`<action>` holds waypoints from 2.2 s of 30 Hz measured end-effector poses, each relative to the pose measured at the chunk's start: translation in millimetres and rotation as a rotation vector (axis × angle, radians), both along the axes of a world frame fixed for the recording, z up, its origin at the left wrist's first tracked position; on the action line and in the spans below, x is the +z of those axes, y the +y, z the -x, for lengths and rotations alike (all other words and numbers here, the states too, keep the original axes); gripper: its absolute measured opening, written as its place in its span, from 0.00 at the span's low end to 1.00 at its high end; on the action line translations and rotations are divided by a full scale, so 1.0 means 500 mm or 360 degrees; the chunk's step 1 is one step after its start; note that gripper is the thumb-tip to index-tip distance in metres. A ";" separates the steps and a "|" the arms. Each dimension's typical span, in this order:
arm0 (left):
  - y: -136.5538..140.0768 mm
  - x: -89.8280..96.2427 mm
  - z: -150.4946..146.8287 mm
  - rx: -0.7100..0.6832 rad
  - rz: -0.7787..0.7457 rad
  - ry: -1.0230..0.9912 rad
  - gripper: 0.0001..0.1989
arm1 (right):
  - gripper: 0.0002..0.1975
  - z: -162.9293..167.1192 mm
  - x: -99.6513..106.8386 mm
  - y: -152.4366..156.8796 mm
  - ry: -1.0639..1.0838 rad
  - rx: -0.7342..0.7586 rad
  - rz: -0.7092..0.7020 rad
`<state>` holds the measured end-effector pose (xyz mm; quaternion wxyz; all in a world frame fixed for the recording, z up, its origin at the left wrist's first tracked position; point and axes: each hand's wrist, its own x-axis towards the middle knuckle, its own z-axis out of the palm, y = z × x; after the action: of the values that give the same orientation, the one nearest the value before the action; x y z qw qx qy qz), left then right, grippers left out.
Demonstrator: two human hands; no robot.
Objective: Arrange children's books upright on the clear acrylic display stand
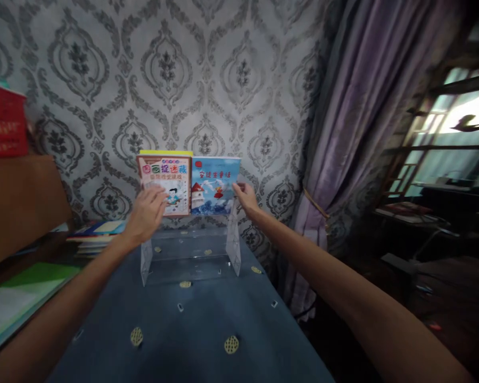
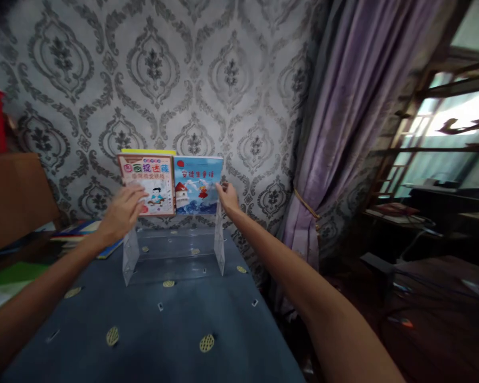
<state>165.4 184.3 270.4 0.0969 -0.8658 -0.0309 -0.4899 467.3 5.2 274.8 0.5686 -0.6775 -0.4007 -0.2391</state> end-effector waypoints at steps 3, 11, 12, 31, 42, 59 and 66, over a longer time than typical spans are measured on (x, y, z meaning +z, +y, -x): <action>-0.006 -0.162 0.054 0.0009 0.0200 0.0150 0.15 | 0.24 0.053 -0.048 -0.038 0.0103 -0.0008 -0.0060; 0.008 -0.481 0.207 0.0172 0.0636 0.0333 0.14 | 0.13 0.355 -0.341 -0.099 0.0188 0.0723 0.0484; 0.009 -0.496 0.216 0.0173 0.0625 0.0348 0.14 | 0.13 0.392 -0.376 -0.093 0.0234 0.0813 0.0539; 0.047 -0.538 0.228 0.0306 0.0996 0.0234 0.13 | 0.10 0.684 -0.509 0.060 0.0426 0.1384 0.0756; 0.041 -0.534 0.231 0.0339 0.1065 0.0369 0.12 | 0.10 0.679 -0.499 0.060 0.0404 0.1397 0.0795; 0.121 -0.491 0.230 0.0543 0.1082 0.0457 0.14 | 0.10 0.678 -0.479 0.050 0.0425 0.1400 0.0794; 0.304 -0.365 0.159 0.0979 0.0920 0.0415 0.16 | 0.10 0.678 -0.493 0.053 0.0481 0.1390 0.0794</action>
<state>85.9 336.5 88.1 -0.0048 -0.8625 -0.4103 -0.2961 128.4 31.7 28.1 0.4882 -0.5891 -0.6039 0.2234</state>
